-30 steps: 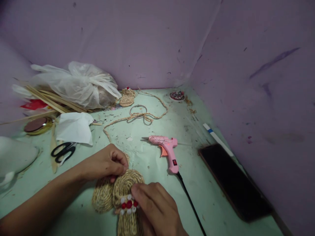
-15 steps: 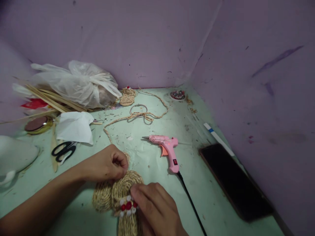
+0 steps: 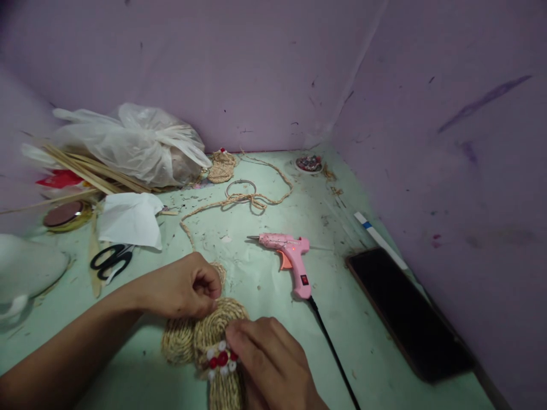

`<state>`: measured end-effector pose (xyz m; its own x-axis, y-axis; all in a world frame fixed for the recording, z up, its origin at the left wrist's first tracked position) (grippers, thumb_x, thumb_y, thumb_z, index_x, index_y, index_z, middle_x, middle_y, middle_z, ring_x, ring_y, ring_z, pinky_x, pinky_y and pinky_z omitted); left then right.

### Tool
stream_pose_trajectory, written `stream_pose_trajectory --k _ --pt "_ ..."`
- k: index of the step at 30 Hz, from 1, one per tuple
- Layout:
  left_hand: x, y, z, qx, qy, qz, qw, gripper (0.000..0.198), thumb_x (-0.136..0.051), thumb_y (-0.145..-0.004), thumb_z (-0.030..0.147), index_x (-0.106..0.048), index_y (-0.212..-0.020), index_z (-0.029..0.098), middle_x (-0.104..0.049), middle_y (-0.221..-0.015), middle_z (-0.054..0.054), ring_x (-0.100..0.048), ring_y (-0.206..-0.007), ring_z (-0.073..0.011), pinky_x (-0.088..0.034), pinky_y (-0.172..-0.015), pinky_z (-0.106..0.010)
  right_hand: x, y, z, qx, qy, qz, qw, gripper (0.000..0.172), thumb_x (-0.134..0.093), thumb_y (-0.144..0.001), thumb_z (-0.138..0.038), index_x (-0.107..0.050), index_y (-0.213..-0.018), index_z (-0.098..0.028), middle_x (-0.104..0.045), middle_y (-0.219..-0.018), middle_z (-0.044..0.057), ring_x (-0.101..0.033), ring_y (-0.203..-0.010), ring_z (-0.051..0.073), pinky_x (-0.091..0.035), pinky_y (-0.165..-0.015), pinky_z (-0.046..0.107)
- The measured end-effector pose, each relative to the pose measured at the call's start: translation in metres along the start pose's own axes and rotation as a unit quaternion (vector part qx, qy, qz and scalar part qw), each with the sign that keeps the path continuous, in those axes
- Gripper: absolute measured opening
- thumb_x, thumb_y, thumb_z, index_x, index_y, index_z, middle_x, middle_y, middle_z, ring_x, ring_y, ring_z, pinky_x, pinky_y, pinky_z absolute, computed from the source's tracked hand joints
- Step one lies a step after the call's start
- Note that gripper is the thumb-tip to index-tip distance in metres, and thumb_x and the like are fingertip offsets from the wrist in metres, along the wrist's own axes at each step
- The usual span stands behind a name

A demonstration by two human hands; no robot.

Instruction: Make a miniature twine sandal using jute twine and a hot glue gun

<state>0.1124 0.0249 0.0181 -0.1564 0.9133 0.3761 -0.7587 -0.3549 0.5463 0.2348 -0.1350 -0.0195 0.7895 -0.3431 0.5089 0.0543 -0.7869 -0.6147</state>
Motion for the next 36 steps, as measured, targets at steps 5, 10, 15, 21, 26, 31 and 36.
stream_pose_trajectory --k 5,10,15,21,26,31,36 --pt "-0.003 -0.001 -0.001 0.009 -0.022 -0.006 1.0 0.008 -0.049 -0.055 0.016 -0.056 -0.056 0.015 -0.046 -0.048 0.004 -0.04 -0.046 -0.008 -0.027 -0.039 -0.019 0.0 -0.001 -0.001 0.013 0.004 0.003 1.0 0.055 -0.044 -0.076 0.002 -0.049 -0.128 -0.016 -0.068 -0.099 0.012 -0.064 -0.089 0.021 -0.056 -0.067 0.032" --pt "-0.003 0.0 -0.002 0.001 -0.032 0.003 0.999 0.006 -0.049 -0.057 0.016 -0.055 -0.056 0.015 -0.045 -0.05 0.004 -0.038 -0.047 -0.0075 -0.026 -0.039 -0.018 0.001 -0.002 -0.002 0.015 0.006 0.015 1.0 0.05 -0.044 -0.076 0.002 -0.052 -0.123 -0.014 -0.069 -0.097 0.012 -0.064 -0.087 0.02 -0.056 -0.066 0.032" --pt "-0.003 0.001 -0.002 -0.026 -0.019 -0.005 0.999 0.007 -0.053 -0.062 0.02 -0.056 -0.06 0.015 -0.045 -0.05 0.005 -0.038 -0.046 -0.0068 -0.027 -0.04 -0.017 0.002 -0.002 -0.003 0.011 0.0 0.021 1.0 0.049 -0.045 -0.074 0.004 -0.053 -0.12 -0.012 -0.068 -0.095 0.013 -0.063 -0.087 0.02 -0.056 -0.065 0.032" --pt "-0.003 0.003 0.004 -0.007 -0.059 0.012 0.998 0.006 -0.054 -0.061 0.021 -0.055 -0.059 0.016 -0.046 -0.05 0.005 -0.04 -0.047 -0.0077 -0.027 -0.039 -0.017 0.004 -0.001 -0.003 0.021 0.001 0.022 1.0 0.051 -0.046 -0.073 0.005 -0.054 -0.12 -0.011 -0.067 -0.098 0.013 -0.063 -0.089 0.02 -0.056 -0.069 0.032" --pt "-0.005 0.007 0.007 -0.002 -0.091 0.037 0.995 0.006 -0.05 -0.06 0.02 -0.056 -0.059 0.016 -0.048 -0.051 0.004 -0.043 -0.048 -0.0086 -0.027 -0.039 -0.018 -0.001 0.01 0.003 -0.078 0.024 0.044 0.996 0.052 -0.05 -0.073 -0.005 -0.051 -0.123 -0.019 -0.065 -0.107 0.011 -0.064 -0.093 0.021 -0.057 -0.073 0.032" --pt "-0.005 0.009 0.008 -0.005 -0.104 0.044 0.994 0.008 -0.049 -0.06 0.019 -0.057 -0.06 0.016 -0.051 -0.052 0.004 -0.044 -0.049 -0.0087 -0.027 -0.039 -0.018 -0.011 0.021 0.006 -0.277 -0.065 -0.025 0.958 0.073 -0.061 -0.069 -0.014 -0.033 -0.136 -0.022 -0.06 -0.122 0.012 -0.062 -0.106 0.025 -0.054 -0.085 0.036" --pt "-0.005 0.008 0.007 -0.004 -0.11 0.046 0.993 0.008 -0.048 -0.06 0.019 -0.056 -0.06 0.017 -0.05 -0.052 0.004 -0.044 -0.049 -0.0088 -0.027 -0.039 -0.018 -0.018 0.016 0.003 -0.337 -0.236 -0.013 0.911 0.066 -0.056 -0.076 -0.014 -0.032 -0.136 -0.024 -0.063 -0.117 0.011 -0.065 -0.1 0.022 -0.055 -0.081 0.034"
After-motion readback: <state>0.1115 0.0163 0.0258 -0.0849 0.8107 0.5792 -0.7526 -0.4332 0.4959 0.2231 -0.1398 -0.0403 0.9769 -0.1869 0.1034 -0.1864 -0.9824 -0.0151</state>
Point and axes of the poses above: each hand's wrist, its own y-axis away from the middle knuckle, its own x-axis out of the back of the hand, z = x × y, the point moved 2 cm from there along -y, towards the middle knuckle
